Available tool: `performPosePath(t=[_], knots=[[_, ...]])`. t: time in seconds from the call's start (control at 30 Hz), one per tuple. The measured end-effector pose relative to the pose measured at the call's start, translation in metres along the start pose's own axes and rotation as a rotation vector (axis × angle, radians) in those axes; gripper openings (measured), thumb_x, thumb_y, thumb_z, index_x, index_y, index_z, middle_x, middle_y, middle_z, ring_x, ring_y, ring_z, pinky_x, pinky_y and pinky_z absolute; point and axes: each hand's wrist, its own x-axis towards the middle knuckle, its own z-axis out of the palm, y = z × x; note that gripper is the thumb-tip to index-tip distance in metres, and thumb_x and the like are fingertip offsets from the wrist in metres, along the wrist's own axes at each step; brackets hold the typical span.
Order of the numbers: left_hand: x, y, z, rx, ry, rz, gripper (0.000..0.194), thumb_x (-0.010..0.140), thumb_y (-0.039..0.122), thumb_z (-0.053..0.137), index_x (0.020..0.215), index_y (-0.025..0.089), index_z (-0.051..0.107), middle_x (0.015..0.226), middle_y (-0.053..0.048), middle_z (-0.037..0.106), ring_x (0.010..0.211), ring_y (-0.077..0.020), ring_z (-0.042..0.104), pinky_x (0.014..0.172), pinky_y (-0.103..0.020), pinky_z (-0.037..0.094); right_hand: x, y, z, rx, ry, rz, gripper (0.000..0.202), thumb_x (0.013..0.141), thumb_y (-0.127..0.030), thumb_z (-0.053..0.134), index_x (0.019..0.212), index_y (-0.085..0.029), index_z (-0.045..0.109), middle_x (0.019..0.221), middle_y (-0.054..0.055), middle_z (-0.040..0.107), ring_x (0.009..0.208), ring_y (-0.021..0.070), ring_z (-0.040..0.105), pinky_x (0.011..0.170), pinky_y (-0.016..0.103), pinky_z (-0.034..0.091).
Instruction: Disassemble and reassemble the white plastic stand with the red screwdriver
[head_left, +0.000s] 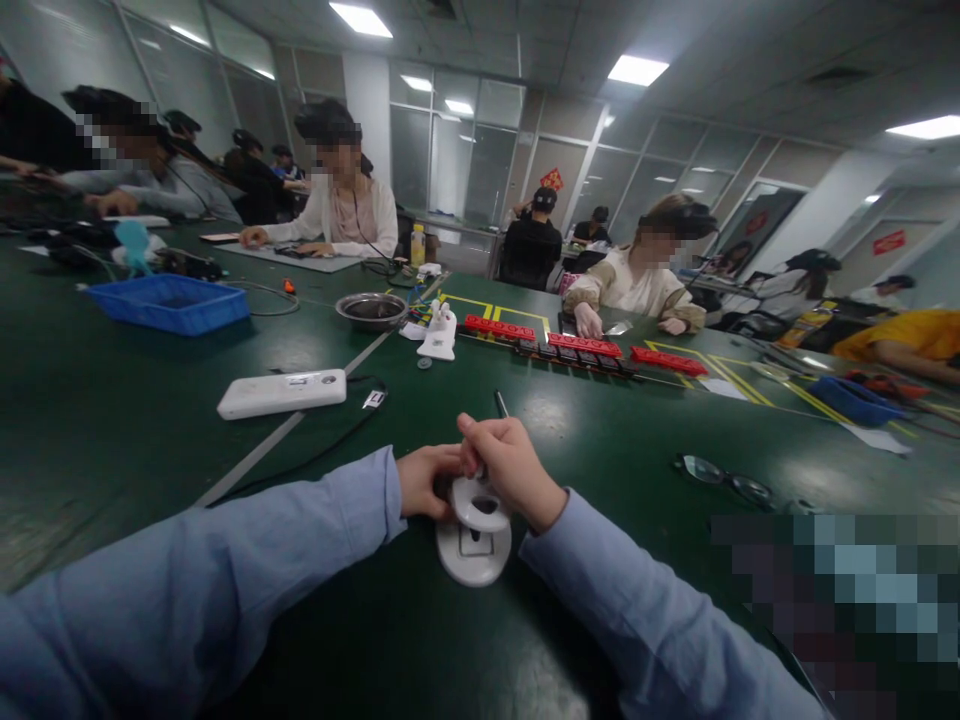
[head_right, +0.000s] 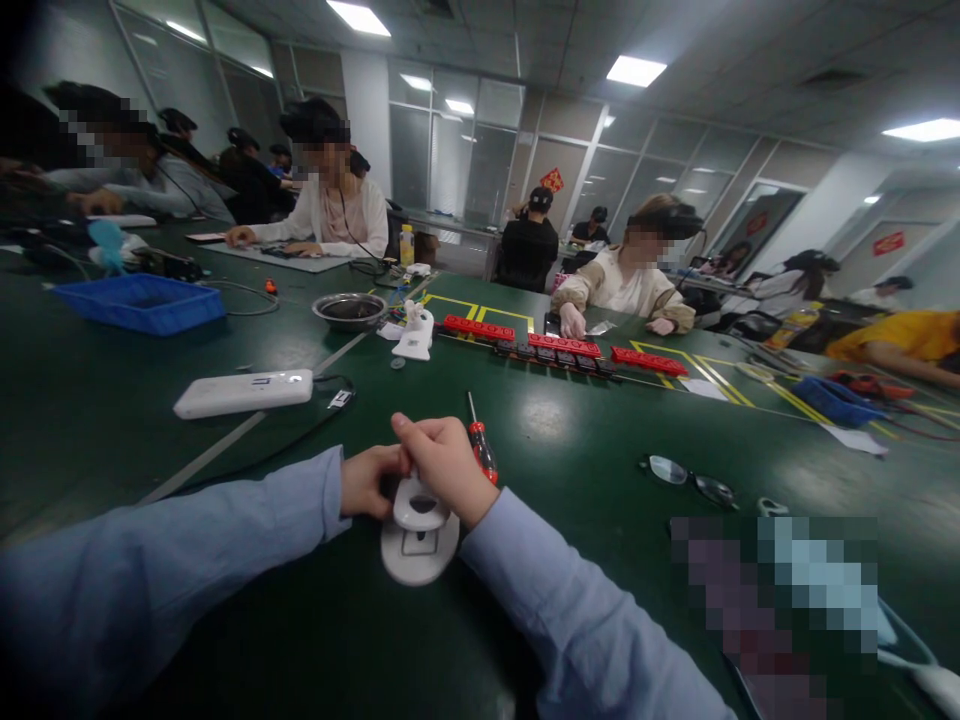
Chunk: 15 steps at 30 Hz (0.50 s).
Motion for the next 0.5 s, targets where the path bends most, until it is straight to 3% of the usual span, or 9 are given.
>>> performPosePath(t=[0.13,0.27,0.33,0.4,0.5], knots=[[0.001,0.0,-0.001,0.04,-0.013,0.018,0.038,0.053,0.012,0.065,0.091,0.017,0.064,0.097,-0.004,0.059,0.089,-0.0213,0.055,0.081,-0.032,0.042,0.001,-0.002,-0.004,0.043,-0.053,-0.095,0.053,0.078,-0.049,0.046,0.036,-0.017,0.041,0.036,-0.002,0.041,0.038,0.008,0.04,0.046,0.022,0.033],[0.001,-0.008,-0.002,0.14,-0.034,0.068,0.062,0.052,0.015,0.067,0.113,0.02,0.054,0.122,-0.009,0.05,0.114,-0.0262,0.043,0.098,-0.04,0.029,0.002,-0.023,-0.029,-0.062,0.187,-0.187,0.051,0.081,-0.049,0.036,0.042,-0.017,0.043,0.043,0.001,0.047,0.044,0.0103,0.047,0.047,0.023,0.035],[0.0,-0.01,-0.002,0.174,-0.043,0.06,0.071,0.053,0.018,0.069,0.12,0.02,0.048,0.129,-0.01,0.044,0.12,-0.0265,0.036,0.101,-0.042,0.023,0.005,-0.029,-0.054,-0.328,0.31,-0.095,0.049,0.085,-0.047,0.028,0.052,-0.017,0.049,0.05,0.002,0.053,0.047,0.0113,0.05,0.048,0.023,0.037],[-0.002,-0.01,-0.002,0.193,-0.056,0.042,0.07,0.055,0.021,0.069,0.121,0.019,0.048,0.13,-0.011,0.043,0.122,-0.0262,0.034,0.102,-0.043,0.022,0.008,-0.023,-0.082,-0.739,0.376,0.119,0.04,0.085,-0.042,0.031,0.066,-0.017,0.055,0.061,0.002,0.059,0.053,0.0121,0.053,0.053,0.023,0.038],[-0.004,-0.006,0.001,0.237,0.022,-0.038,0.08,0.055,0.025,0.07,0.128,0.02,0.038,0.136,-0.012,0.033,0.124,-0.0272,0.029,0.102,-0.044,0.02,0.012,0.005,-0.114,-0.934,0.456,0.286,0.018,0.079,-0.026,0.049,0.068,-0.015,0.058,0.07,0.007,0.062,0.074,0.0185,0.057,0.067,0.027,0.039]])
